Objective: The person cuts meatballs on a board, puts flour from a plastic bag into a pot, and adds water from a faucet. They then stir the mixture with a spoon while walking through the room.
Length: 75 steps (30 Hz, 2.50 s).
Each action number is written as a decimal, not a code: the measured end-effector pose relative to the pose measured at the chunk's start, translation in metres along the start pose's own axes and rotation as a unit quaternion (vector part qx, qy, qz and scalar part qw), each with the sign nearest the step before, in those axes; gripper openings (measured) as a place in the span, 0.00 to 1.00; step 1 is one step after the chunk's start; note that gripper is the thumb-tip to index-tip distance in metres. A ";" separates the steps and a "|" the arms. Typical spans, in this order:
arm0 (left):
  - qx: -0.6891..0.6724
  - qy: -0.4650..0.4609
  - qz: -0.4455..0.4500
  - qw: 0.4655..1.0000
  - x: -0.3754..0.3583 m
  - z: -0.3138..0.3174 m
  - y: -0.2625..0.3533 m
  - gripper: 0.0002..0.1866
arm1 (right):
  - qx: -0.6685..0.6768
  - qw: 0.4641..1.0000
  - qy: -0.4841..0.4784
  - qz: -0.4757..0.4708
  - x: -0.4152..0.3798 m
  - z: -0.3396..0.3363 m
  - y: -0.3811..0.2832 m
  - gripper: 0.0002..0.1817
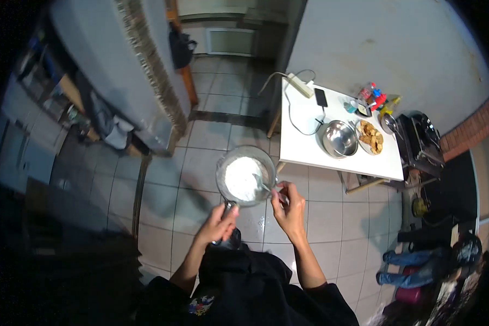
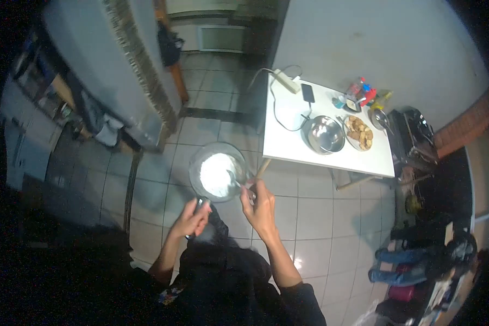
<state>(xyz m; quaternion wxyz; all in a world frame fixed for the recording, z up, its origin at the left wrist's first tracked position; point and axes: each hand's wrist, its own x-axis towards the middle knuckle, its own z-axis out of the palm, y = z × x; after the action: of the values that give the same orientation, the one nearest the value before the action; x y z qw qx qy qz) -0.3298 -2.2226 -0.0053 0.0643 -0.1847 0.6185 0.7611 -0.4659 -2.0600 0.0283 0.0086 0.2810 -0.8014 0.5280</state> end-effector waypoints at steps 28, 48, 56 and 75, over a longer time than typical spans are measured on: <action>-0.025 0.062 0.058 0.996 0.514 -0.298 0.275 0.11 | 0.065 0.997 -0.026 0.032 0.624 0.207 0.093 0.06; 0.002 0.111 -0.006 0.994 0.876 -0.506 0.448 0.14 | 0.135 0.986 -0.073 0.069 1.047 0.379 0.221 0.04; -0.037 0.257 0.012 0.966 0.919 -0.611 0.476 0.16 | 0.105 0.968 -0.224 -0.049 1.201 0.514 0.201 0.03; -0.169 0.591 0.000 0.789 0.910 -0.828 0.493 0.12 | 0.142 0.745 -0.612 -0.222 1.340 0.817 0.083 0.20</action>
<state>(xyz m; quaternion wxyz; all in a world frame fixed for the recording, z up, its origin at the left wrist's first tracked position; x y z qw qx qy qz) -1.1644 -3.2526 -0.0195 -0.3452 -0.6064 0.3977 0.5958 -1.4017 -3.3231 0.0129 -0.4067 0.7121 -0.4650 0.3336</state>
